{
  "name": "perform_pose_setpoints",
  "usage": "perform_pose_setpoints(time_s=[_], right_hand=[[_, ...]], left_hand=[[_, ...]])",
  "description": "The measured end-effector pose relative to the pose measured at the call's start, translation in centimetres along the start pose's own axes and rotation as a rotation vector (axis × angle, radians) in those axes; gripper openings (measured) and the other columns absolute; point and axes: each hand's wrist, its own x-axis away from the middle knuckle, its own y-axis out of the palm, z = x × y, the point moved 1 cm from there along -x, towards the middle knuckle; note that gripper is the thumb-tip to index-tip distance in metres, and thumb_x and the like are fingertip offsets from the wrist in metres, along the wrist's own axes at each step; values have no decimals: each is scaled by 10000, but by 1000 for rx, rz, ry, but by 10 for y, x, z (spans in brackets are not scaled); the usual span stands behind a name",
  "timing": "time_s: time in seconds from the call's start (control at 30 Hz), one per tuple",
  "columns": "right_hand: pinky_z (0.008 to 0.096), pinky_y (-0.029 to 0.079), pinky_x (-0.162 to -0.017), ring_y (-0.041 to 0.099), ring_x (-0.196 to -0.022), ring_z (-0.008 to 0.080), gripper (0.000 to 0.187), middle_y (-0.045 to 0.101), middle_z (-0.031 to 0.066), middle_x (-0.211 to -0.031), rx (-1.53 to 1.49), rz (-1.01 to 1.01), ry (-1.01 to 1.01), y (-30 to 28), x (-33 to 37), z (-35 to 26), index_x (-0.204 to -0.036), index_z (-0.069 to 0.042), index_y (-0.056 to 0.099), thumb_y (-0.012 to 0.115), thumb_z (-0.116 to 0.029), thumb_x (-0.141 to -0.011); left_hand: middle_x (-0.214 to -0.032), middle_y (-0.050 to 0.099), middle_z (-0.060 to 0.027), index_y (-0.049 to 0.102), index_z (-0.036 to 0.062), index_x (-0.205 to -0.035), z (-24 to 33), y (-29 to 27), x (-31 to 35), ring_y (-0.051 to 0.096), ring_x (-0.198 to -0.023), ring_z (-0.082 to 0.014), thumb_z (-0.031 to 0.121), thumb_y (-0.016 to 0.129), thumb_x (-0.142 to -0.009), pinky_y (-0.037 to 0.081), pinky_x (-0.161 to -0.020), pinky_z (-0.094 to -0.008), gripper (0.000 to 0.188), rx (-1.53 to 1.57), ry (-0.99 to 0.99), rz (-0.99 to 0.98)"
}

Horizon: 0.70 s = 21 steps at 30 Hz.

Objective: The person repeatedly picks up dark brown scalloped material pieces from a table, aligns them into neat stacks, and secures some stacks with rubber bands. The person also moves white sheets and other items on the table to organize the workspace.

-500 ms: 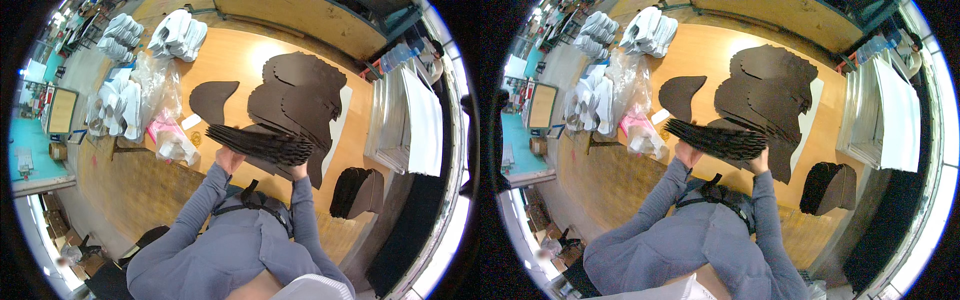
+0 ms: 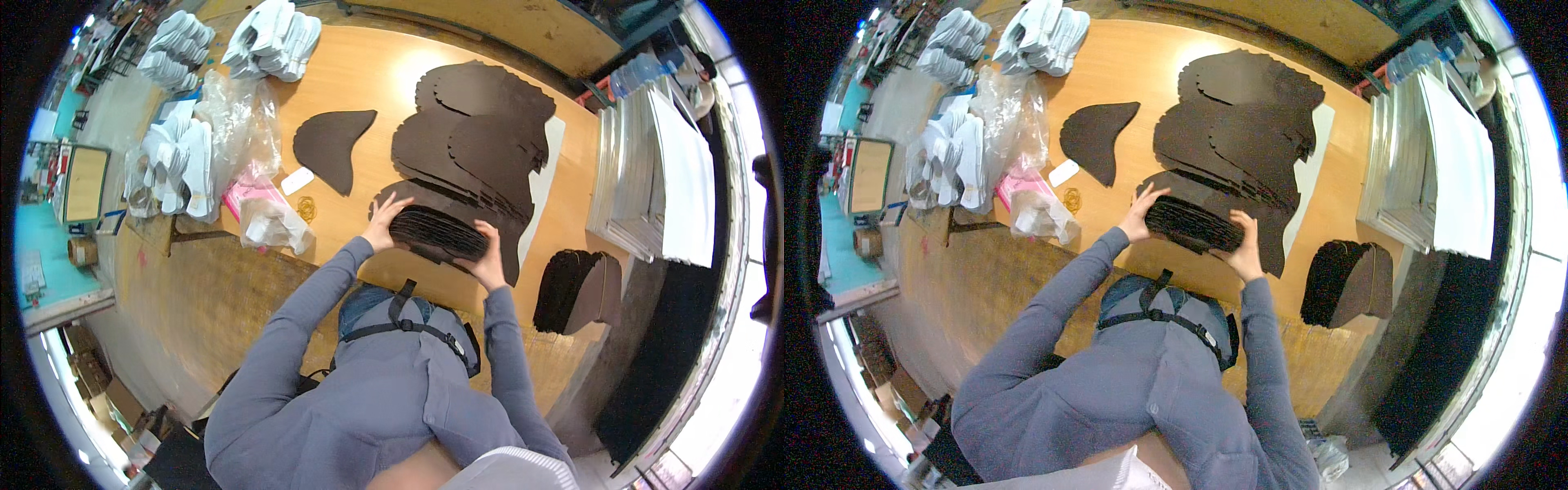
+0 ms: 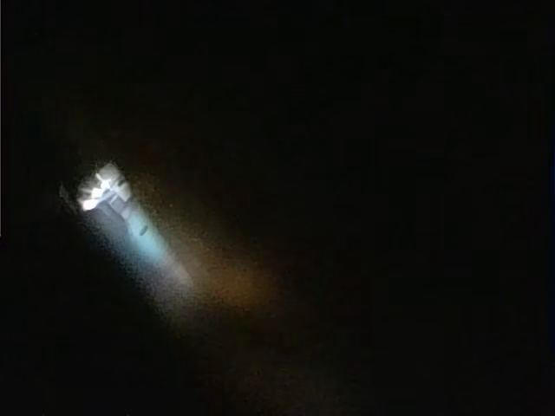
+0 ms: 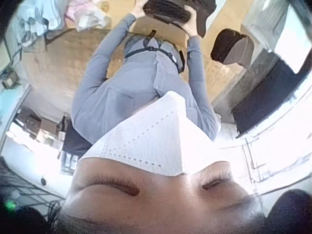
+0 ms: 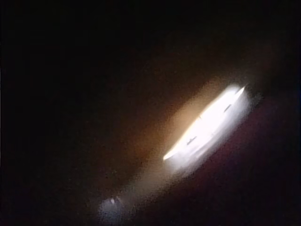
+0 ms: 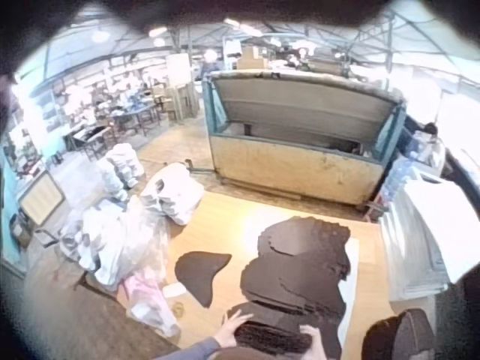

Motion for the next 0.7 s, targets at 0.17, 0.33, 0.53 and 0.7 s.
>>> perform_pose_setpoints(time_s=[0.17,0.33,0.53,0.7], right_hand=[[309,410,-900,522,-1022,218,662,527,84,-1067,-82,-55,287,30,27,43,-1129,-81,449,776,23,-563],[269,420,-843,538,-938,165,457,543,62,-981,26,29,223,38,30,59,-1030,-59,493,663,94,-634],[312,375,-939,456,-1102,204,721,460,91,-1170,-268,113,160,32,36,55,-1189,-98,347,705,83,-591],[400,259,-1049,388,-1210,251,847,439,101,-1249,-196,4,218,34,17,31,-1252,-113,289,750,22,-555]], left_hand=[[-1144,552,-50,491,145,-1095,-60,56,12,411,-1224,-265,97,794,-505,134,-1067,-561,665,127,-215,25],[-966,610,-35,492,133,-1058,-57,50,8,470,-1173,-258,74,739,-594,100,-1076,-532,529,150,-223,-31],[-1346,377,-84,359,176,-1290,-7,23,18,236,-1327,-307,239,783,-589,27,-1055,-578,822,108,-30,96],[-1444,239,-71,220,173,-1372,-17,31,-2,130,-1361,-307,278,793,-578,14,-1045,-590,985,202,-34,-29]])
